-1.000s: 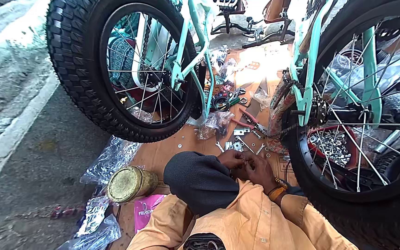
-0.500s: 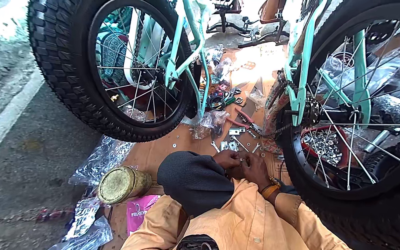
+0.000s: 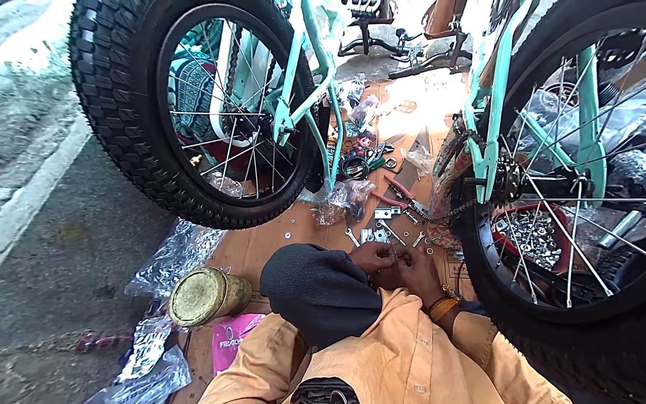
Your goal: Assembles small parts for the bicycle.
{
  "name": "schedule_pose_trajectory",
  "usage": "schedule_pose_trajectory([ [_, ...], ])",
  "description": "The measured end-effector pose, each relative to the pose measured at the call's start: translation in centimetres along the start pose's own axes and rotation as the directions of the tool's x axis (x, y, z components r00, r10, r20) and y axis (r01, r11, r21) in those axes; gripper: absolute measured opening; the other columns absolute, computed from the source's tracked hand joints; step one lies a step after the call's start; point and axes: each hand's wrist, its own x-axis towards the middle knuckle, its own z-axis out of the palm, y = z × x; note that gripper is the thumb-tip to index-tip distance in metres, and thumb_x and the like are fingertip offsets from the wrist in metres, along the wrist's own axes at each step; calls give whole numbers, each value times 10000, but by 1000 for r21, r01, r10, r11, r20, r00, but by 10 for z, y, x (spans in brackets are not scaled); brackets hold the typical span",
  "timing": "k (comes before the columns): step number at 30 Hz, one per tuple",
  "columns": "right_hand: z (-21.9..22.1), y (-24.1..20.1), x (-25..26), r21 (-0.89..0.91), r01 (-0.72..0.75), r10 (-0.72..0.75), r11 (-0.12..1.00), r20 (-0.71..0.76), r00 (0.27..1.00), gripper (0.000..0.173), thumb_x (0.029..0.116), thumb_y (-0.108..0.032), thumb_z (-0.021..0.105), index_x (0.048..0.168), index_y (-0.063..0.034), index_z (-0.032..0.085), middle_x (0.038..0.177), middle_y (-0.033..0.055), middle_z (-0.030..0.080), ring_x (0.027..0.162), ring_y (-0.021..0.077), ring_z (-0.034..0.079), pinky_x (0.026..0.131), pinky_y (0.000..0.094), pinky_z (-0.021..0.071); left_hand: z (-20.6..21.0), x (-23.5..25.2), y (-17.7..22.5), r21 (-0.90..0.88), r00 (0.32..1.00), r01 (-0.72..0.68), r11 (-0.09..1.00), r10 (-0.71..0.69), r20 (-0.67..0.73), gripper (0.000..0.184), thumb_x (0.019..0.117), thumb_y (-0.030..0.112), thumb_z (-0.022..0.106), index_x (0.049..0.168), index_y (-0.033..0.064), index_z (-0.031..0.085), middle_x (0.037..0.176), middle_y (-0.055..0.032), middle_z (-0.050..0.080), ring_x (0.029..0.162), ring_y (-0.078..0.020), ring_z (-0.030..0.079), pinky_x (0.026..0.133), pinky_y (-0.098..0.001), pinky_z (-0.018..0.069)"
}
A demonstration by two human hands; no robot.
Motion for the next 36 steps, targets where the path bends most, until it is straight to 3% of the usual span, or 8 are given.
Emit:
schedule_pose_trajectory([
  [2,-5,-2,-1,150,-75,70,986,41,997,76,964,-116,650,1014,-110,708,790,50,698,645,192,667,610,421,584,-2,-1,1,99,986,-129,987,138,-96,301,871,125,775,1115,-2,651,1039,-144,660,948,-238,652,875,-442,553],
  [6,-8,0,6,358,-193,174,914,86,981,98,947,-122,641,1018,-104,706,757,74,681,569,204,598,522,379,505,-4,7,-9,364,895,-404,839,444,-30,714,753,230,893,1356,16,576,1331,-201,611,1260,-331,581,1096,-508,467],
  [11,-6,4,14,442,-227,214,868,80,974,80,945,-112,685,1010,-65,694,759,83,673,573,183,579,524,346,480,2,9,3,571,936,-290,768,353,1,542,902,309,770,1360,77,598,1117,-126,724,1069,-288,682,1050,-534,468],
  [14,-10,1,9,423,-240,240,874,56,969,83,956,-123,679,1019,-68,687,786,86,685,617,193,621,570,362,528,3,10,5,564,945,-267,782,328,-8,470,922,333,748,1304,84,632,1036,-123,734,971,-284,712,920,-540,551],
  [24,-16,4,17,502,-273,218,821,168,962,135,960,-129,715,1026,-18,673,804,101,677,576,169,600,520,297,511,0,6,4,548,926,-301,781,376,-28,389,969,315,711,1267,69,669,1103,-124,710,918,-251,709,840,-491,586],
  [28,-16,4,17,492,-266,222,829,147,964,121,937,-76,729,1003,-5,656,758,101,655,565,162,590,514,292,501,2,9,0,429,900,-369,825,432,-56,402,922,253,771,1222,-3,691,1070,-178,719,922,-281,709,878,-492,578],
  [32,-16,5,15,500,-252,211,829,138,968,139,955,-58,686,1085,-11,702,819,95,692,613,153,623,556,291,533,4,8,-4,140,979,-196,971,201,-24,557,895,162,796,1390,31,575,1082,-186,709,937,-255,701,905,-456,567],
  [36,-16,7,13,612,-279,207,740,188,960,145,982,-66,634,1091,11,688,873,115,695,687,172,651,635,316,567,-1,-4,-4,-241,992,-121,963,111,-54,495,849,14,796,1308,3,610,1014,-138,697,823,-167,667,798,-361,583],
])
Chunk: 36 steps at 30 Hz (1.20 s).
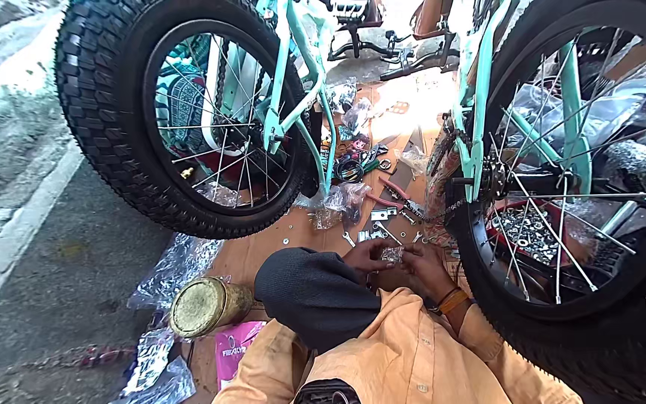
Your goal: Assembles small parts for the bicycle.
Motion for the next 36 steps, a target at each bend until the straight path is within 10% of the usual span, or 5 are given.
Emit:
schedule_pose_trajectory([
  [4,4,2,2,255,-45,23,966,91,996,138,988,-4,608,1123,26,621,991,140,702,852,211,708,809,371,617,-14,-12,17,-138,1000,-9,990,5,-28,372,839,-61,766,1179,-38,617,857,-62,660,701,-101,620,694,-264,560],
  [23,4,5,-1,395,-130,35,910,239,970,268,997,91,511,1229,17,625,1095,143,684,916,211,702,862,357,602,-14,-14,25,188,990,-46,981,69,-120,255,1023,219,621,886,8,662,673,-46,593,603,-105,547,617,-303,478],
  [27,4,7,-1,412,-128,24,902,249,968,274,998,84,517,1244,17,616,1108,146,685,944,224,702,884,372,599,-10,-13,20,186,973,-85,979,122,-198,195,995,197,669,919,17,677,698,-47,618,610,-108,567,616,-295,493],
  [31,5,7,1,440,-108,13,891,214,977,200,1004,42,550,1181,5,636,1059,140,701,910,214,708,840,353,607,-7,-13,19,46,979,-65,997,73,-190,233,992,103,650,1207,15,673,875,-75,693,721,-122,634,706,-296,549],
  [36,4,11,4,442,-79,-19,894,214,977,169,973,57,575,1131,13,619,1012,145,686,874,210,694,829,355,603,-6,-16,20,63,965,-15,998,31,-259,113,948,100,728,993,-4,730,780,-77,712,660,-115,649,667,-289,565],
])
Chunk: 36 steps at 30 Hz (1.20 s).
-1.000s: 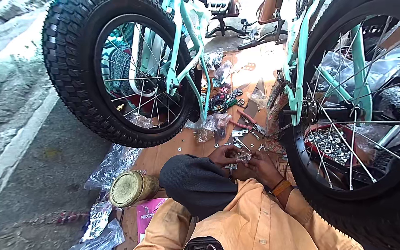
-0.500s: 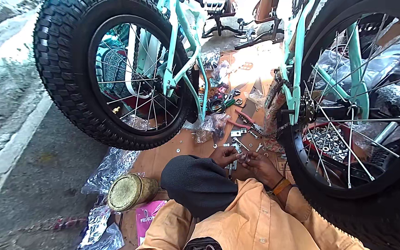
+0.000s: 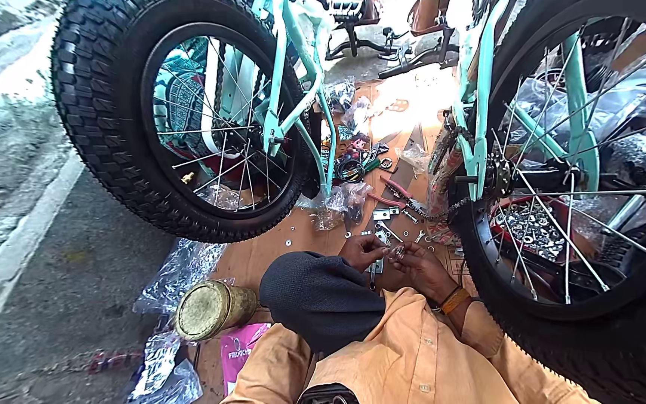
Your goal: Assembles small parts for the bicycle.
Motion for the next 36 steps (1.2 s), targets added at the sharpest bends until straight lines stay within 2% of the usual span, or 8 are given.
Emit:
schedule_pose_trajectory([
  [10,-2,-2,-3,-60,-21,27,998,95,995,306,951,102,467,1202,9,615,1050,141,669,874,202,674,842,364,587,-1,3,-5,79,992,-120,990,117,45,282,968,251,711,803,36,631,594,-9,522,521,-81,469,531,-266,409],
  [13,-4,-4,-4,-3,-38,38,999,141,989,329,911,29,455,1190,2,627,1072,144,676,900,201,684,860,364,586,1,3,-4,50,991,-129,990,127,41,214,940,193,745,840,24,660,626,-12,570,545,-67,502,551,-248,438],
  [18,-3,-6,-4,55,-41,35,998,111,993,332,1010,-99,383,1155,-23,672,1093,138,698,967,222,687,890,374,571,5,3,-1,-78,993,-108,991,112,45,124,929,34,714,1046,-7,721,835,-75,705,701,-109,642,690,-278,562],
  [23,-5,-5,-1,57,-34,29,998,80,996,320,1045,-85,371,1196,11,636,1089,157,687,953,228,689,893,383,577,4,4,-4,-55,997,-83,995,83,4,98,923,84,745,978,6,725,800,-71,706,671,-108,639,659,-277,554],
  [27,-4,-6,-2,88,-60,55,994,54,997,356,1089,-193,374,1272,6,606,1124,162,691,968,230,700,896,381,583,5,4,-5,-132,997,-80,988,80,-5,86,944,69,687,974,-11,676,764,-61,648,656,-104,597,644,-266,526],
  [33,-4,-7,-2,126,-78,72,989,51,996,435,1110,-271,296,1228,0,616,1179,174,686,1076,271,684,959,409,557,5,4,-4,-278,987,-92,956,50,-152,39,974,46,625,985,9,629,762,-56,655,652,-107,617,616,-243,526],
  [35,-3,-9,-3,108,-87,82,990,49,995,435,1111,-265,308,1262,1,617,1210,174,684,1103,276,678,981,416,546,5,6,-4,-275,972,-80,958,14,-236,134,991,29,600,1112,-16,634,842,-85,690,666,-123,628,615,-258,531],
  [36,-4,-9,-3,91,-85,81,992,47,996,431,1111,-253,318,1288,3,615,1227,175,682,1114,274,676,988,416,544,4,8,-5,-277,952,-65,959,-24,-306,273,1013,26,567,1281,-21,589,965,-121,722,699,-146,648,627,-285,539],
])
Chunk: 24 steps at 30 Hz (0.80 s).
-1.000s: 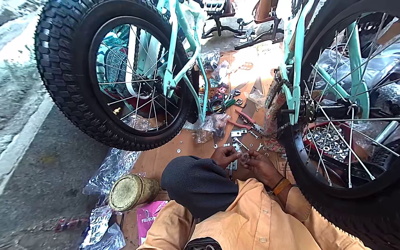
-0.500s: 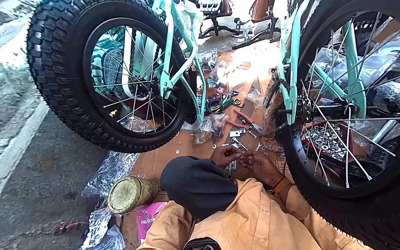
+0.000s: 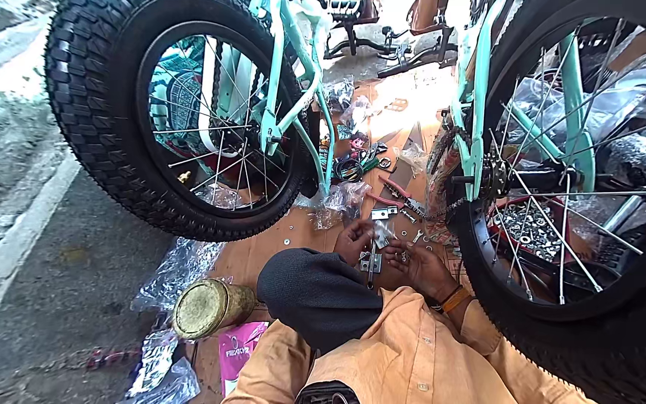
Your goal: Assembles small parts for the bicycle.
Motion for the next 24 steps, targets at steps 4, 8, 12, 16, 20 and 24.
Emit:
schedule_pose_trajectory([
  [4,-1,2,3,-94,51,-60,994,-91,994,391,1062,-119,330,1314,22,593,1250,187,674,1120,265,682,967,395,557,-11,17,-2,-77,927,160,984,-177,-330,552,1068,37,423,1590,109,262,1381,-124,628,980,-215,709,838,-383,571],
  [8,1,0,5,-147,115,-148,983,-239,960,295,1057,-41,407,1267,28,602,1175,174,709,1023,249,714,904,375,585,-12,14,-12,184,979,125,975,-91,-185,441,1051,57,494,1488,21,444,1294,-163,668,1048,-250,692,913,-438,559],
  [12,12,4,-2,-760,134,-357,635,-135,924,195,1005,-35,602,1188,12,651,1056,136,711,880,209,726,825,394,626,-10,7,-34,576,989,-13,818,-74,128,356,1013,130,607,1356,34,622,1314,-160,660,1178,-283,657,1043,-502,515],
  [16,25,23,0,-982,65,-29,-179,72,997,182,917,-187,687,1067,-102,745,1036,140,713,1000,341,682,879,584,539,-15,6,-55,694,977,-131,708,-27,211,345,974,160,668,1307,69,671,1306,-147,657,1250,-299,600,1097,-509,454],
  [20,15,40,13,-919,82,120,-385,38,992,249,901,-275,718,1036,-66,728,1122,163,666,1087,352,643,901,546,536,-25,8,-63,626,983,-93,774,-28,181,329,973,141,670,1298,92,680,1277,-119,676,1141,-248,668,1024,-496,521],
  [24,5,42,7,-902,101,33,-419,96,995,194,975,-89,599,1117,-44,724,1194,169,661,1154,345,632,967,510,535,-24,9,-61,602,993,-37,797,-36,109,275,986,164,663,1255,133,707,1235,-67,699,1050,-204,696,958,-479,561],
])
